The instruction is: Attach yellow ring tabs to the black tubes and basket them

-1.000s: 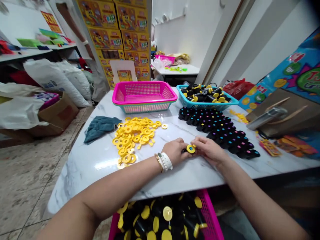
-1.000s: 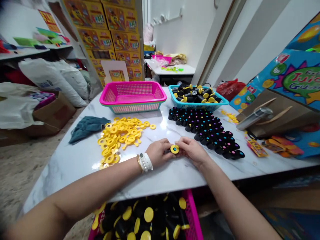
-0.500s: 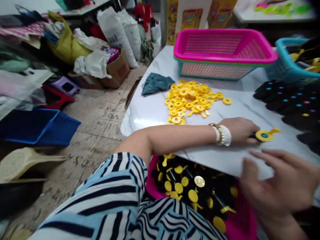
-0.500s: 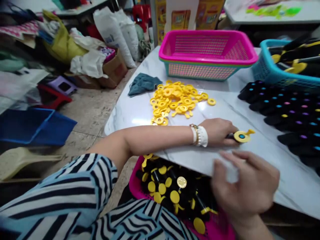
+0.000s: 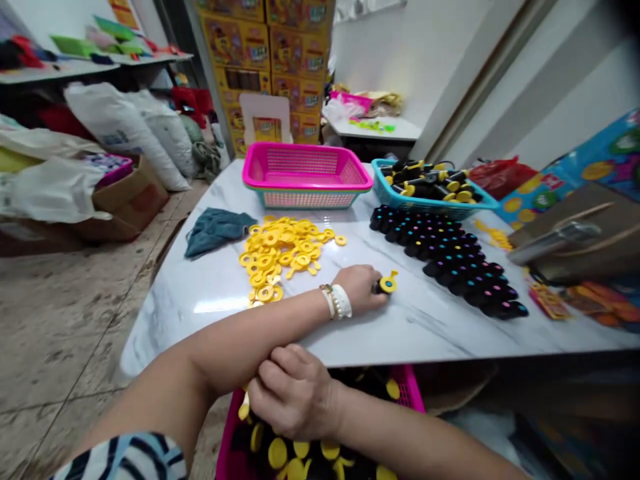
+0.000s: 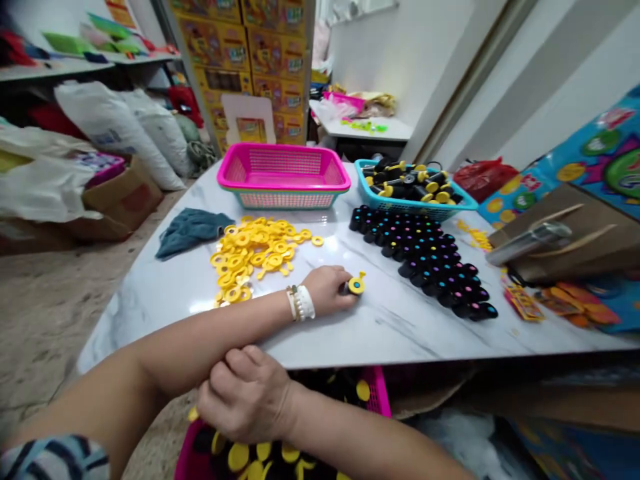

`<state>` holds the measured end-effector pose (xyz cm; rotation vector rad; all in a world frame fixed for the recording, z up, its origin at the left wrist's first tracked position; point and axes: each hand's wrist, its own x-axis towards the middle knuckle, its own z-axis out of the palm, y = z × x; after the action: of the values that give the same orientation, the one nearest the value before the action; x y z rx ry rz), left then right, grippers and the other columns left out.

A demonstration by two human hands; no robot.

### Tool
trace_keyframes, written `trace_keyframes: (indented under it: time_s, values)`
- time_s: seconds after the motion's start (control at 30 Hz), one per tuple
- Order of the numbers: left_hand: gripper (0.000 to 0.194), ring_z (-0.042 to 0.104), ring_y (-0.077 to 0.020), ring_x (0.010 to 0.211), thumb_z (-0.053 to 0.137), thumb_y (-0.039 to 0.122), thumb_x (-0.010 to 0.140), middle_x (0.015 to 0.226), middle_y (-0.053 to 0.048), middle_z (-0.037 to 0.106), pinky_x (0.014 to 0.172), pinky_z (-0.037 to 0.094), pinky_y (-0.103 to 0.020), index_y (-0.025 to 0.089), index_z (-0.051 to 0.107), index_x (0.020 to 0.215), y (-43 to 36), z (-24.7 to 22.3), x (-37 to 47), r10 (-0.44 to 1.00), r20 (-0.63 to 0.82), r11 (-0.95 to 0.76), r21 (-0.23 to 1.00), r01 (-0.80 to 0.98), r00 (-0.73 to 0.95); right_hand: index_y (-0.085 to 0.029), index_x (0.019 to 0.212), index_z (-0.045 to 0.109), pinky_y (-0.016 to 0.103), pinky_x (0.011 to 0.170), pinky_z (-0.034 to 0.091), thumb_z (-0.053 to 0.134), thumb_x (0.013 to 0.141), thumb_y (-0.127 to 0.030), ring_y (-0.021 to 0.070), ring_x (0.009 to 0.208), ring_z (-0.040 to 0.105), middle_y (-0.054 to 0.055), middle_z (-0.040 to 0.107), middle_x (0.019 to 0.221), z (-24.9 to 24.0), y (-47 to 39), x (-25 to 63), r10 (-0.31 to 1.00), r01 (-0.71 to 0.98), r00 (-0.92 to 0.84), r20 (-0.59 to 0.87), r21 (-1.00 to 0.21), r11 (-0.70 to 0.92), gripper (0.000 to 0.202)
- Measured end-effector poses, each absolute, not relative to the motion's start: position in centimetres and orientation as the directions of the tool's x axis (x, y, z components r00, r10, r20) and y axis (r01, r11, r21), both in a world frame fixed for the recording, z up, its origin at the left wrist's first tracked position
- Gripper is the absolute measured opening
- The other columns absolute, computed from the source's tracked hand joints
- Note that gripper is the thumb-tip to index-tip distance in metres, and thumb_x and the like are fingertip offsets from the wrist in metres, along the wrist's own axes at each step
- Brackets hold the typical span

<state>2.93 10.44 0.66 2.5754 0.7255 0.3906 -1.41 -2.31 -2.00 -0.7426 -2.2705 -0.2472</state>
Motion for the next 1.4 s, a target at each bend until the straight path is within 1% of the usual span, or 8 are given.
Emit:
trace_keyframes:
  time_s: [0.27,0.5,0.67,0.77,0.87,1.0,1.17,1.4]
  values:
    - [0.058,0.061,-0.0189,0.083,0.053,0.063,0.081,0.098,-0.004,0.063,0.073,0.048,-0.029,0.023,0.055,0.123,10.0,0.5,2.6,0.540,0.215,-0.767,0.524,0.371,0.814,-0.023,0.095,0.057,0.029,0.059,0.052,0.050,0.082,-0.012,0.0177,0.065,0.061,0.003,0.064,0.076,-0.2,-6.7,5.1,0.807,0.579,-0.055,0.587,-0.640,0.505,0.019]
    - [0.037,0.059,-0.0158,0.078,0.066,0.047,0.077,0.093,-0.002,0.062,0.072,0.047,-0.026,0.020,0.065,0.103,10.5,0.1,3.0,0.574,0.260,-0.738,0.575,0.353,0.777,-0.021,0.096,0.063,0.031,0.064,0.052,0.059,0.086,-0.032,0.0190,0.066,0.063,0.005,0.068,0.081,-0.8,-5.7,16.9,0.779,0.709,0.478,0.405,-0.701,-0.070,0.015]
    - [0.025,0.056,-0.0134,0.073,0.069,0.039,0.075,0.086,-0.002,0.061,0.069,0.044,-0.023,0.017,0.069,0.088,10.9,0.2,2.9,0.551,0.243,-0.722,0.618,0.311,0.798,-0.019,0.095,0.072,0.034,0.066,0.050,0.057,0.083,-0.037,0.0185,0.064,0.061,0.008,0.068,0.092,0.6,-1.6,20.1,0.826,0.806,0.414,0.382,-0.576,-0.138,0.026]
    - [0.020,0.053,-0.0127,0.069,0.066,0.038,0.078,0.077,-0.001,0.058,0.066,0.041,-0.023,0.018,0.071,0.081,11.0,0.3,2.8,0.524,0.213,-0.735,0.603,0.311,0.825,-0.019,0.097,0.073,0.032,0.065,0.049,0.056,0.084,-0.041,0.0181,0.067,0.060,0.010,0.067,0.095,1.5,0.2,19.5,0.804,0.757,0.435,0.405,-0.648,-0.083,0.031]
    - [0.020,0.051,-0.0119,0.065,0.065,0.038,0.080,0.072,0.000,0.055,0.061,0.037,-0.023,0.019,0.071,0.081,11.1,0.4,2.7,0.507,0.201,-0.750,0.583,0.314,0.838,-0.017,0.085,0.070,0.026,0.049,0.041,0.056,0.083,-0.050,0.0139,0.054,0.054,0.006,0.066,0.071,2.3,2.1,19.4,0.930,0.460,0.365,0.053,-0.878,-0.131,0.036]
    - [0.021,0.049,-0.0111,0.062,0.066,0.039,0.079,0.070,0.001,0.055,0.060,0.035,-0.023,0.020,0.072,0.087,11.3,0.4,2.6,0.480,0.201,-0.762,0.578,0.292,0.854,-0.015,0.074,0.065,0.020,0.037,0.026,0.069,0.071,-0.051,0.0077,0.039,0.042,0.000,0.058,0.053,3.3,4.7,21.2,0.954,0.279,0.099,-0.282,-0.913,-0.299,0.036]
    - [0.023,0.052,-0.0117,0.064,0.065,0.038,0.079,0.072,0.001,0.059,0.060,0.036,-0.022,0.021,0.072,0.092,11.4,0.2,2.7,0.465,0.191,-0.756,0.593,0.276,0.865,-0.017,0.075,0.059,0.018,0.043,0.036,0.078,0.063,-0.033,0.0085,0.050,0.054,-0.002,0.064,0.063,4.8,6.7,22.4,0.889,0.356,-0.258,-0.379,-0.892,-0.277,0.027]
    - [0.027,0.058,-0.0158,0.073,0.063,0.040,0.079,0.081,-0.003,0.066,0.064,0.040,-0.024,0.018,0.071,0.091,11.5,-0.2,3.2,0.499,0.149,-0.734,0.596,0.325,0.854,-0.019,0.074,0.056,0.018,0.045,0.043,0.067,0.069,-0.018,0.0088,0.052,0.057,-0.003,0.062,0.071,7.0,7.9,20.6,0.866,0.645,-0.310,-0.393,-0.756,-0.112,0.012]
